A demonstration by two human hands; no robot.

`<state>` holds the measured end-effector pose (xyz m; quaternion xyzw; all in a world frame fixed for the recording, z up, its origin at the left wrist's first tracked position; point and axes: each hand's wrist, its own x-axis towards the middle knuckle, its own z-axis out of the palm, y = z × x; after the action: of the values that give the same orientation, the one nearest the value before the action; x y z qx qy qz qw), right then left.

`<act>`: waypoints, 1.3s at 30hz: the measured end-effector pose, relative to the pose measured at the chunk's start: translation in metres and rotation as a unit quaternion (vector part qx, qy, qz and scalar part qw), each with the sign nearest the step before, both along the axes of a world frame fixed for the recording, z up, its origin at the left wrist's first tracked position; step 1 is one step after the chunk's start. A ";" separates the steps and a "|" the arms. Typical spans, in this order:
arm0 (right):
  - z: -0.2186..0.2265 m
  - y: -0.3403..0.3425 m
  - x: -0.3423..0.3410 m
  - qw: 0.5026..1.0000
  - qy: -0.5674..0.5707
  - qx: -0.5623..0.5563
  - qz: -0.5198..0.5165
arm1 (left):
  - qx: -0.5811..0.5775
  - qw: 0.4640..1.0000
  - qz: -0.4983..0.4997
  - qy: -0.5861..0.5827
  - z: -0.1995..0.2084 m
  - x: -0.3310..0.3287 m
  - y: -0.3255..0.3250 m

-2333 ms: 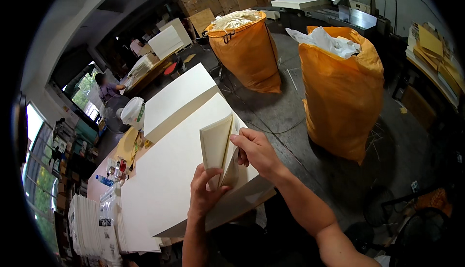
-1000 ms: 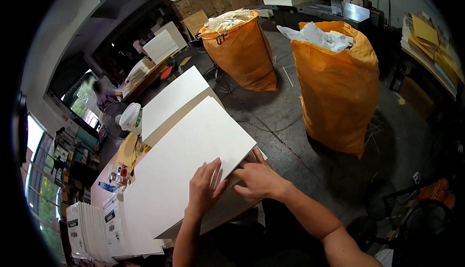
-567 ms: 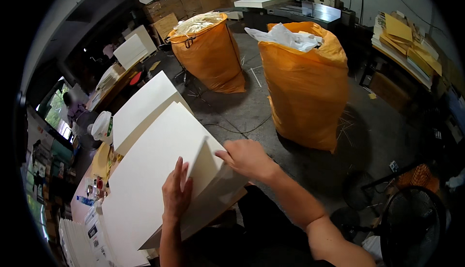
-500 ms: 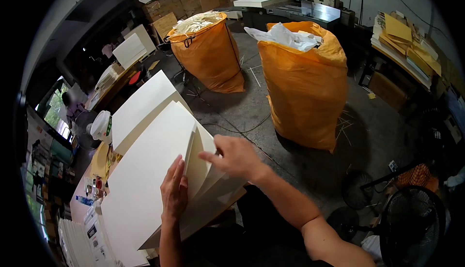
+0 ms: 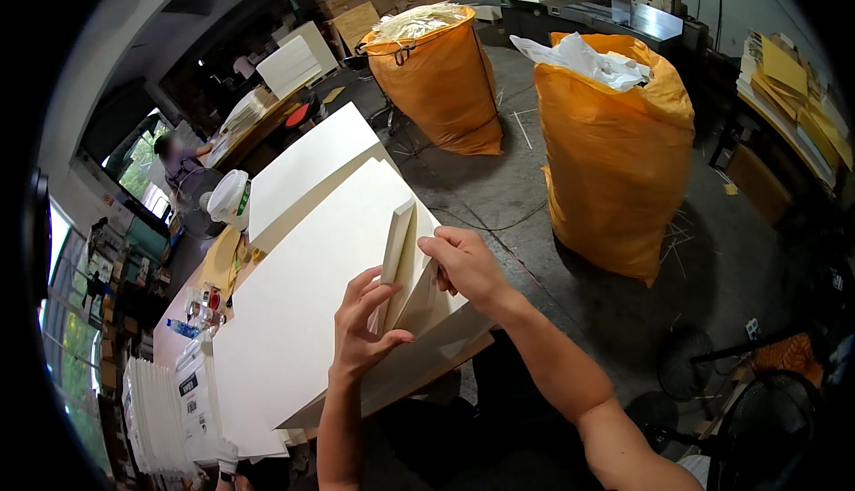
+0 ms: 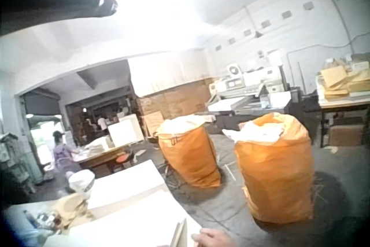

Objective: The person is sorting and stacking white sheets of paper into piles on a table.

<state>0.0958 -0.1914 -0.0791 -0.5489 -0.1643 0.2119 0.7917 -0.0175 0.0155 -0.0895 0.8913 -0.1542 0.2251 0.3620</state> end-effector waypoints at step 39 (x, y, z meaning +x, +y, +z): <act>-0.020 -0.003 0.000 0.965 -0.212 -0.124 -0.092 | 0.006 0.999 0.032 0.007 0.013 -0.002 -0.010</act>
<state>0.0958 -0.1940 -0.0989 -0.6877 -0.2497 0.0351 0.6808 -0.0194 0.0060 -0.0768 0.8998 -0.1240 0.2291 0.3499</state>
